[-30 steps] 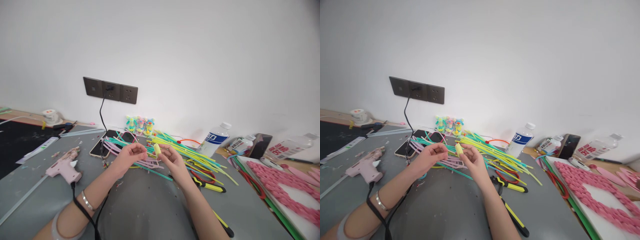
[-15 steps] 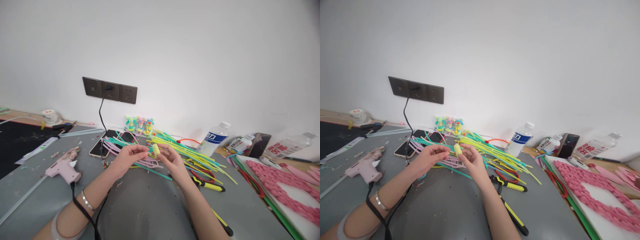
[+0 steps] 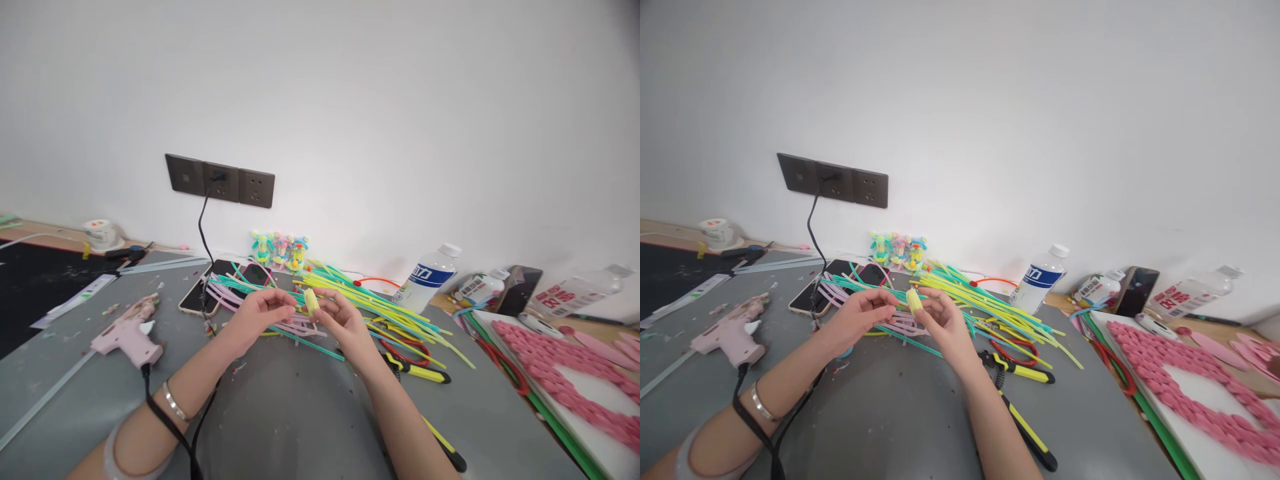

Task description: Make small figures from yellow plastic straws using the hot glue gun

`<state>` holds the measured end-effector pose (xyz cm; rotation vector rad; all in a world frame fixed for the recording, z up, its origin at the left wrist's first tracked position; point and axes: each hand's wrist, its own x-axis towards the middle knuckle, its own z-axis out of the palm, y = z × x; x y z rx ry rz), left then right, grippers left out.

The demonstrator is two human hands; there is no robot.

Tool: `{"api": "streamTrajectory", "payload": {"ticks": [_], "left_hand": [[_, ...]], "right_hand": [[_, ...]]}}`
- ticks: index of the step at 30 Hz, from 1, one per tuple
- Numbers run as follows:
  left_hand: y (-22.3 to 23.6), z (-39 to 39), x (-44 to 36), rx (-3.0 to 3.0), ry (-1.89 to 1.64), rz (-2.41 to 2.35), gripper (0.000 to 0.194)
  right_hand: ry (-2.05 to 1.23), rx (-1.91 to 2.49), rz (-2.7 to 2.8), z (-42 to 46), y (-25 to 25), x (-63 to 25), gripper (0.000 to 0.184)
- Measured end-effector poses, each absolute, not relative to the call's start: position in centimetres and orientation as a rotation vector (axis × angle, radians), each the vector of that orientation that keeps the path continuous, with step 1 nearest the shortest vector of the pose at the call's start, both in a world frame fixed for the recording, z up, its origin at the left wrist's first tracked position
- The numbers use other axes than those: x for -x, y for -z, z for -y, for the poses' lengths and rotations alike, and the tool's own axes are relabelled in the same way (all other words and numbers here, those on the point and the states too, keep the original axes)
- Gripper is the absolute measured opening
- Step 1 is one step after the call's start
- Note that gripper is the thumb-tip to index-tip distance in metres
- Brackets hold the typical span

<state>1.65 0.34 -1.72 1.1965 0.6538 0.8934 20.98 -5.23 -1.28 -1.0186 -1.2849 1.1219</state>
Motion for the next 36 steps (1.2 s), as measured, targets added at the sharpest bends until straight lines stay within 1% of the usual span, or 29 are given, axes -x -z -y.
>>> {"api": "streamTrajectory", "payload": {"ticks": [6, 17, 21, 32, 36], "left_hand": [[1.87, -0.38, -1.57, -1.230, -0.888, -0.676, 0.022], [1.51, -0.30, -1.74, -1.317, -0.729, -0.716, 0.016], [1.43, -0.13, -1.76, -1.361, -0.730, -0.711, 0.014], [1.99, -0.24, -1.46, -1.441, -0.738, -0.703, 0.028], [1.69, -0.25, -1.60, -1.399, -0.790, -0.708, 0.026]], "right_hand": [[-1.139, 1.018, 1.279, 5.25, 1.28, -20.98, 0.037], [-1.165, 1.004, 1.252, 5.36, 1.15, -20.88, 0.037], [-1.161, 1.008, 1.256, 5.38, 1.11, -20.90, 0.037], [-1.151, 1.009, 1.261, 5.15, 1.39, -21.01, 0.037], [-1.146, 1.005, 1.255, 5.08, 1.51, -21.04, 0.036]]}}
